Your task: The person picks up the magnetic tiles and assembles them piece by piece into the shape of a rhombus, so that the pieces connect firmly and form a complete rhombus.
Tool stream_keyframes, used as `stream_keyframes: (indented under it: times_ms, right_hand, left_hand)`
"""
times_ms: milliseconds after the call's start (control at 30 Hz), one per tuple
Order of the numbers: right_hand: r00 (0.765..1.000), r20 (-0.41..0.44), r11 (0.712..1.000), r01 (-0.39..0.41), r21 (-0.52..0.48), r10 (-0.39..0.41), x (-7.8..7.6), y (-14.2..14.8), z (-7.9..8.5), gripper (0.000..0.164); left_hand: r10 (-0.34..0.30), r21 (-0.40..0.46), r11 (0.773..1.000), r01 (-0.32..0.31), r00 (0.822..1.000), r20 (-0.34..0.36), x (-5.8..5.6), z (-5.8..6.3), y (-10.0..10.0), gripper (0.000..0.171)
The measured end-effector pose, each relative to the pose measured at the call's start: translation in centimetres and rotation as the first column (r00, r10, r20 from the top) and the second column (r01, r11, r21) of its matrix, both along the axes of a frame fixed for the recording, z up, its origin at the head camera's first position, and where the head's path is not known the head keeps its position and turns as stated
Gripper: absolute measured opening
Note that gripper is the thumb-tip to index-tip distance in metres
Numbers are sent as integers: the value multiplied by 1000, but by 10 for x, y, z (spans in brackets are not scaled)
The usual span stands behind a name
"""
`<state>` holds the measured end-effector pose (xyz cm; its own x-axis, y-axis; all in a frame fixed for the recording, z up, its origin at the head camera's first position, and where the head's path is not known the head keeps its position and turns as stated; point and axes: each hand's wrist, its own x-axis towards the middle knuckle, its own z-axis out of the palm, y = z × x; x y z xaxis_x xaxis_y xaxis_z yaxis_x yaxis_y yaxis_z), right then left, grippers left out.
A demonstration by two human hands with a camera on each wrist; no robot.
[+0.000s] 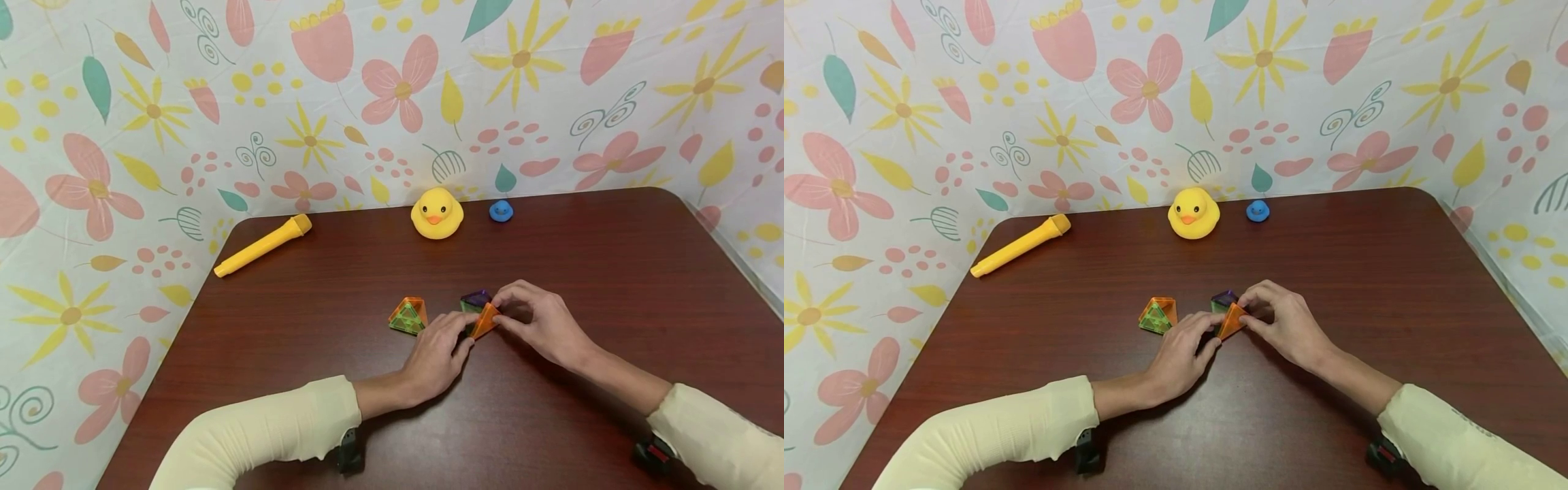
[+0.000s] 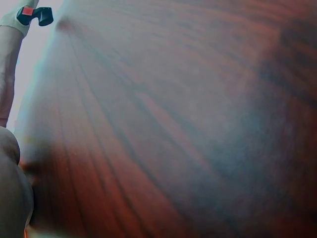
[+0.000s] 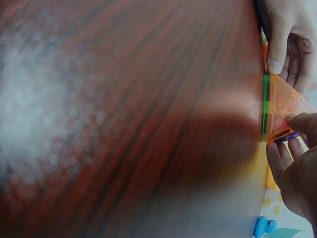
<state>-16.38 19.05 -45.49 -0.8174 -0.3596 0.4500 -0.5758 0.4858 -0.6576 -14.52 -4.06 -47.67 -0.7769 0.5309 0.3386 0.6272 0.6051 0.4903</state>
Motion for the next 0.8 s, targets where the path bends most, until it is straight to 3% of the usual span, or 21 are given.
stream_keyframes:
  times_ms: [800]
  right_hand:
    - [1000, -3, 1000, 12, 1, -12, 0, -1, -1, 34]
  left_hand:
    - [2, 7, 1000, -2, 1000, 0, -1, -1, 0, 38]
